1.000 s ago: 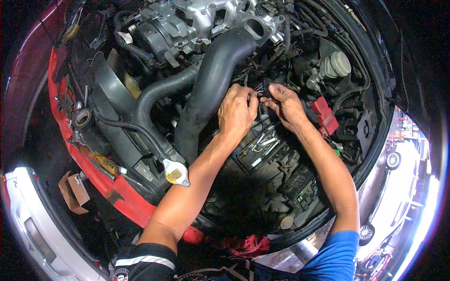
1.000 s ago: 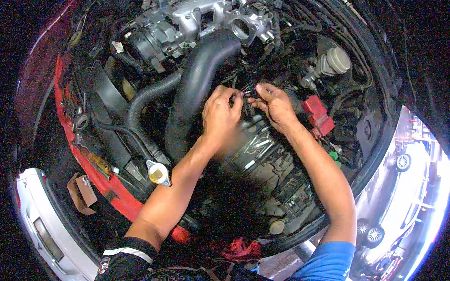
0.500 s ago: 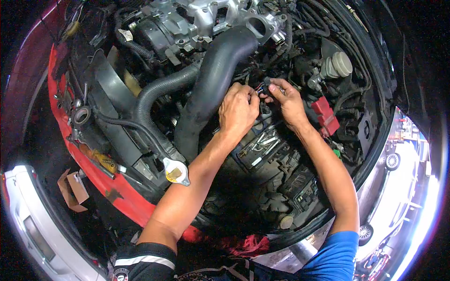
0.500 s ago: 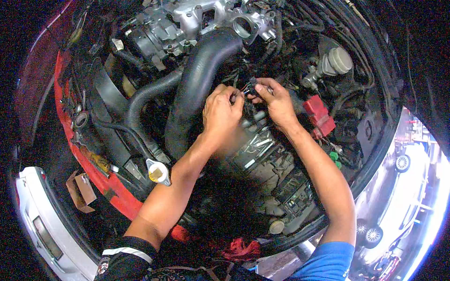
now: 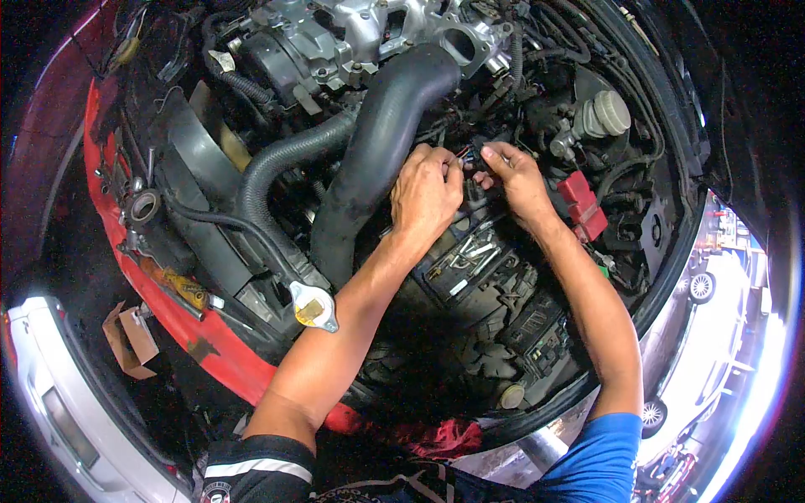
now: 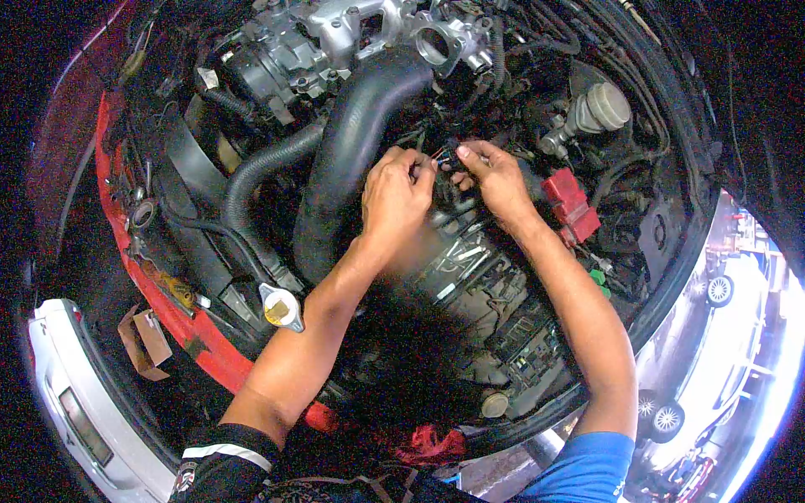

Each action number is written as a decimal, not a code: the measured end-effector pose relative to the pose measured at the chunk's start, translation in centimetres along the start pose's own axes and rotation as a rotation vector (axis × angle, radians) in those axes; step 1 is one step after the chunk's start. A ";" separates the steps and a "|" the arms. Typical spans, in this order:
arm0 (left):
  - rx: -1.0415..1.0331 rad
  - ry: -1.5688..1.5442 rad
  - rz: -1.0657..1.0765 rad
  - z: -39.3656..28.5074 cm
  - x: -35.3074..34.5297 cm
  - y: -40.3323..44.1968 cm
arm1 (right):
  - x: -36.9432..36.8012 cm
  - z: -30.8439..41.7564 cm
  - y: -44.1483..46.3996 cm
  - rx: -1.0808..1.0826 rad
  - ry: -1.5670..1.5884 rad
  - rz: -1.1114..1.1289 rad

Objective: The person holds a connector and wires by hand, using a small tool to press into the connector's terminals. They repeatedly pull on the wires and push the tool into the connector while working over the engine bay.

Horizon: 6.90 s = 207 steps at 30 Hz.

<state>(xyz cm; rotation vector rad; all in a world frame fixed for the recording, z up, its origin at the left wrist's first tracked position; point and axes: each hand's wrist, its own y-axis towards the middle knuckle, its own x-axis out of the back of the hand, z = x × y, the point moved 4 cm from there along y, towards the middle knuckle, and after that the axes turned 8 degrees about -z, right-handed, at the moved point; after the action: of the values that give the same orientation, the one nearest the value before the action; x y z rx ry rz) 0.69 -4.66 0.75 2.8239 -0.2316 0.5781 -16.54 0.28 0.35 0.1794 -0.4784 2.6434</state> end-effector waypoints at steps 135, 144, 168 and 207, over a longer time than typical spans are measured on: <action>-0.320 -0.029 -0.126 0.4 -0.1 -0.6 | -1.1 0.8 -1.2 0.064 -0.115 -0.034; -0.203 -0.033 -0.107 0.3 0.0 -0.6 | -0.5 0.5 -0.7 -0.042 0.041 -0.029; -0.239 0.007 -0.097 0.6 -0.3 -0.6 | -1.0 1.6 -1.1 0.117 -0.126 -0.044; 0.705 -0.861 0.132 1.8 -2.9 -1.7 | 1.3 1.8 -2.0 -0.035 0.036 -0.008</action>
<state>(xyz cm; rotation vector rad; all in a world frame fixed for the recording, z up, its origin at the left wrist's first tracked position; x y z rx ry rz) -0.96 -3.22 -2.39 3.5747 -0.4288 -0.7352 -16.74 1.88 2.94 0.1227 -0.5108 2.6241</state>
